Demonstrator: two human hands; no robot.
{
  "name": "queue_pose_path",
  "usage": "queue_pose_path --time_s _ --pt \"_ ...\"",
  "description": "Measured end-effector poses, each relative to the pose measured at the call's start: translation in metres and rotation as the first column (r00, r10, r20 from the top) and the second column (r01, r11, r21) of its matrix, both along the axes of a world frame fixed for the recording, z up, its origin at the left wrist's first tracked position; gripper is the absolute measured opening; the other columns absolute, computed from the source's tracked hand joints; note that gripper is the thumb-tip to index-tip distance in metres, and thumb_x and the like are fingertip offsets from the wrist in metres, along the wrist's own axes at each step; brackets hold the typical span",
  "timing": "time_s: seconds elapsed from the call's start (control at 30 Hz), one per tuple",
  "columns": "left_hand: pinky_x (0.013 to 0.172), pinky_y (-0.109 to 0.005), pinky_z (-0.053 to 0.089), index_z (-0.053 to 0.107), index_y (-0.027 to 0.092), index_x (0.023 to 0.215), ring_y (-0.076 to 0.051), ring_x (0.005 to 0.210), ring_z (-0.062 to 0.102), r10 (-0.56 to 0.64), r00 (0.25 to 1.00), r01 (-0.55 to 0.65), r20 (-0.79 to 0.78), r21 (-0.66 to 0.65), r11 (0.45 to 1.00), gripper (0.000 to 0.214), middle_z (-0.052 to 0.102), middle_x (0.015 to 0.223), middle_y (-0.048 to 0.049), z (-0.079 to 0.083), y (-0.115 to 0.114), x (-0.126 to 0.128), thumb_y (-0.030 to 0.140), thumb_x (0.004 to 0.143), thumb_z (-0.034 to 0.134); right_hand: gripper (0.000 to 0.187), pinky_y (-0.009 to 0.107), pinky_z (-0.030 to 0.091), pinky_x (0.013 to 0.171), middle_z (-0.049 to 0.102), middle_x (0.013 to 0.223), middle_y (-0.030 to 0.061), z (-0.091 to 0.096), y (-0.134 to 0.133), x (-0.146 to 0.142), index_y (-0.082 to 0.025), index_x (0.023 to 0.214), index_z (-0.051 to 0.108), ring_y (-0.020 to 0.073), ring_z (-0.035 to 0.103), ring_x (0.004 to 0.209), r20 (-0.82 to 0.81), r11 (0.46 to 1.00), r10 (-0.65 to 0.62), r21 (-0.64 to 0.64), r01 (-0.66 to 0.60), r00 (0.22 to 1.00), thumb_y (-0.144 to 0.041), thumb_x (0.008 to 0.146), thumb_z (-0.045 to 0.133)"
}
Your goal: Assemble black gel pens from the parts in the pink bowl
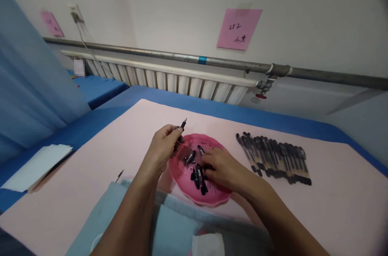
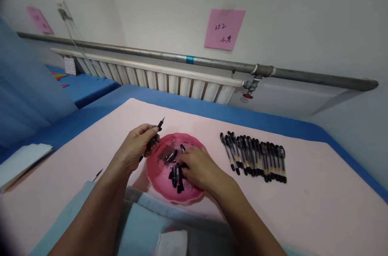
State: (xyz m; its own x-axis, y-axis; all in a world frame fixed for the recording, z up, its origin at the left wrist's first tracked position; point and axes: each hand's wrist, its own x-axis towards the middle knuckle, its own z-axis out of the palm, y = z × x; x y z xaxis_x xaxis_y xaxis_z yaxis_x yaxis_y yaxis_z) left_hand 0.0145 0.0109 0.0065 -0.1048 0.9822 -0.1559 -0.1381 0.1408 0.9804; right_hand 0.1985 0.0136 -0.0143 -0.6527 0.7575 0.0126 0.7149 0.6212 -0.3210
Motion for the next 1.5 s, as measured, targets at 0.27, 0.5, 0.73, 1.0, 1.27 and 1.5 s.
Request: queue_pose_path --time_s 0.27,0.5,0.73,1.0,1.27,1.5 --pt "0.034 -0.016 0.025 0.052 0.016 0.066 -0.003 0.035 0.039 -0.013 0.998 0.013 -0.067 -0.005 1.000 0.016 0.054 0.055 0.0028 -0.001 0.000 0.002 0.026 0.079 0.053 0.020 0.029 0.036 0.061 0.066 0.071 0.0049 0.003 0.001 0.005 -0.018 0.063 0.066 0.0182 0.055 0.068 0.161 0.998 -0.050 -0.031 0.055 0.986 -0.005 0.069 0.052" --pt "0.033 -0.016 0.023 0.052 0.016 0.067 -0.003 0.035 0.039 0.005 0.999 -0.007 -0.054 -0.027 1.000 0.014 0.054 0.055 0.0028 0.000 0.001 0.000 0.023 0.079 0.052 0.029 0.029 0.041 0.066 0.066 0.075 0.0023 -0.002 0.001 0.002 -0.021 0.073 0.067 0.0175 0.056 0.074 -0.059 1.000 0.022 -0.004 -0.022 0.998 0.000 0.070 0.048" --pt "0.033 -0.016 0.023 0.052 0.016 0.066 -0.003 0.035 0.039 0.009 0.999 -0.011 -0.052 -0.030 0.999 0.015 0.055 0.055 0.0029 0.001 0.000 -0.002 0.023 0.079 0.052 0.028 0.029 0.041 0.063 0.063 0.074 0.0037 -0.005 -0.003 0.000 -0.018 0.062 0.065 0.0166 0.055 0.070 -0.017 0.999 0.047 -0.022 -0.048 0.999 0.003 0.068 0.048" --pt "0.034 -0.017 0.024 0.053 0.016 0.068 -0.004 0.037 0.040 0.041 0.999 -0.043 -0.032 -0.034 0.999 0.013 0.056 0.060 0.0004 0.001 0.002 -0.004 0.023 0.079 0.053 0.020 0.033 0.041 0.079 0.065 0.090 0.0068 -0.014 -0.002 -0.016 -0.018 0.086 0.066 0.0206 0.056 0.089 -0.018 0.996 -0.021 0.082 0.022 1.000 -0.012 0.084 0.047" --pt "0.034 -0.017 0.025 0.052 0.017 0.066 -0.004 0.037 0.039 0.020 0.996 -0.021 -0.082 -0.010 1.000 0.013 0.054 0.057 0.0029 -0.004 0.003 0.000 0.025 0.077 0.055 0.021 0.031 0.038 0.069 0.065 0.088 0.0082 -0.020 -0.006 -0.025 -0.016 0.083 0.064 0.0212 0.056 0.081 0.067 0.993 -0.069 0.097 0.063 0.995 -0.010 0.083 0.044" --pt "0.035 -0.017 0.027 0.052 0.017 0.065 -0.004 0.038 0.040 0.010 0.991 -0.010 -0.133 0.001 1.000 0.017 0.054 0.056 0.0034 -0.007 0.004 -0.001 0.029 0.076 0.055 0.024 0.029 0.037 0.065 0.065 0.090 0.0083 -0.021 -0.004 -0.025 -0.017 0.086 0.063 0.0198 0.056 0.079 0.060 0.991 -0.104 0.094 0.098 0.993 -0.007 0.082 0.042"
